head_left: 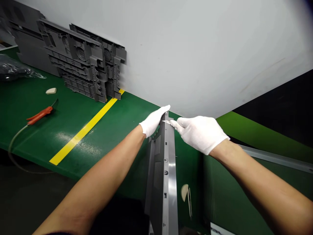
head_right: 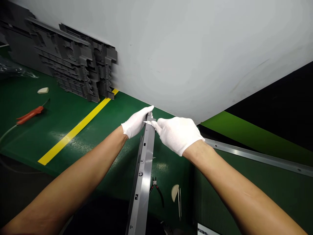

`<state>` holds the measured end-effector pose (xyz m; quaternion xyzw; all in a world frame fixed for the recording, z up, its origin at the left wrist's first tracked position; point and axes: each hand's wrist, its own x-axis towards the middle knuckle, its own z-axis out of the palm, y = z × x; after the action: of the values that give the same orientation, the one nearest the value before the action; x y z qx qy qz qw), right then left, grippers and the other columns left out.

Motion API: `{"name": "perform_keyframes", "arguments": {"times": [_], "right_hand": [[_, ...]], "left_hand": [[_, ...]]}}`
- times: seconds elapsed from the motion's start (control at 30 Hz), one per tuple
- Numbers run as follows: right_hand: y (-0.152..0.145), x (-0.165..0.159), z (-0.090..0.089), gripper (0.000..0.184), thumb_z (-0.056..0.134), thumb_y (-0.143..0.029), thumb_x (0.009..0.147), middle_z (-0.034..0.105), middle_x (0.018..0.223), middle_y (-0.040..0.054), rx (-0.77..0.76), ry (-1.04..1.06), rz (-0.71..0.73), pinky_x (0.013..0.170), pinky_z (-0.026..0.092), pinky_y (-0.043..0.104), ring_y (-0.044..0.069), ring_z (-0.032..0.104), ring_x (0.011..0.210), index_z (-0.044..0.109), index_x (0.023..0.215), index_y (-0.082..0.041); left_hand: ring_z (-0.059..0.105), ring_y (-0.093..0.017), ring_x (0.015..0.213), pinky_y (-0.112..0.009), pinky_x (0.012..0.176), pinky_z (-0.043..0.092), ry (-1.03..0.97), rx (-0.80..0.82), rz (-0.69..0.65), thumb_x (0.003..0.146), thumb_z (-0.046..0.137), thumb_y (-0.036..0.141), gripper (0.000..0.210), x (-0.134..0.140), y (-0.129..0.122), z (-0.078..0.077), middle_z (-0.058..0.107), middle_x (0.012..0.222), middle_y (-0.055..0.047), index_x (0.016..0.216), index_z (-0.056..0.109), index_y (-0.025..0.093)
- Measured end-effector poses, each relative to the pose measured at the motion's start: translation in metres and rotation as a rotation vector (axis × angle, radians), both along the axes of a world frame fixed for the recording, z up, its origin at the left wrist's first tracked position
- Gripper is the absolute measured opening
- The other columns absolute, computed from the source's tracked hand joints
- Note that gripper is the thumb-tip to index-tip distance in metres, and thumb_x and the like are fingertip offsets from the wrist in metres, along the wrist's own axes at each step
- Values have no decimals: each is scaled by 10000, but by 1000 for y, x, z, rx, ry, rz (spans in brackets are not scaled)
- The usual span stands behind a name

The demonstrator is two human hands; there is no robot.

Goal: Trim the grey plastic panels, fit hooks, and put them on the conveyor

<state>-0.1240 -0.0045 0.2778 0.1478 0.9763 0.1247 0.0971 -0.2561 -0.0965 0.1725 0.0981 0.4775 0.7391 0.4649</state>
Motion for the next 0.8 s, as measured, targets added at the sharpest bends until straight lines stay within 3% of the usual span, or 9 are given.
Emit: {"name": "perform_keyframes", "arguments": {"times": [0.27,0.5,0.57,0.63,0.73,0.8], "right_hand": [[-1,6,-1,698,156,-676,1024,600,576,35,35,15,30,563,259,315,205,571,542,672,824,-251],[-14,30,-7,735,157,-716,1012,565,587,27,-82,94,86,557,201,321,170,495,533,665,777,-239],[-13,39,-7,706,146,-664,1034,608,680,39,-209,177,77,556,221,326,169,485,562,687,866,-242],[-11,47,-5,611,192,-605,1052,620,758,41,-436,325,5,563,284,323,174,483,600,674,929,-250],[-13,60,-2,492,346,-610,1033,535,676,5,-846,560,-261,579,368,318,177,455,595,599,800,-258],[-21,72,-7,509,391,-640,1014,460,592,-22,-1041,586,-428,557,376,316,169,416,545,545,711,-260]], "left_hand": [[539,-169,676,-359,728,451,-15,-45,-4,824,733,574,424,2,0,8,554,712,-4,734,532,212],[584,-199,710,-382,774,486,14,5,-15,817,719,618,429,-1,-2,0,588,710,-17,752,570,221],[591,-209,734,-390,783,494,34,20,-15,810,716,644,439,-1,-3,-1,585,718,-19,768,580,228],[600,-217,786,-393,807,501,80,30,-12,795,742,627,418,-1,-5,0,595,763,-23,809,598,235],[613,-220,890,-399,878,504,169,27,-72,753,816,522,387,0,-10,4,630,920,-39,917,620,231],[623,-235,1038,-411,972,490,218,34,-101,727,840,438,488,5,-17,9,638,1161,-74,1117,623,240]]}}
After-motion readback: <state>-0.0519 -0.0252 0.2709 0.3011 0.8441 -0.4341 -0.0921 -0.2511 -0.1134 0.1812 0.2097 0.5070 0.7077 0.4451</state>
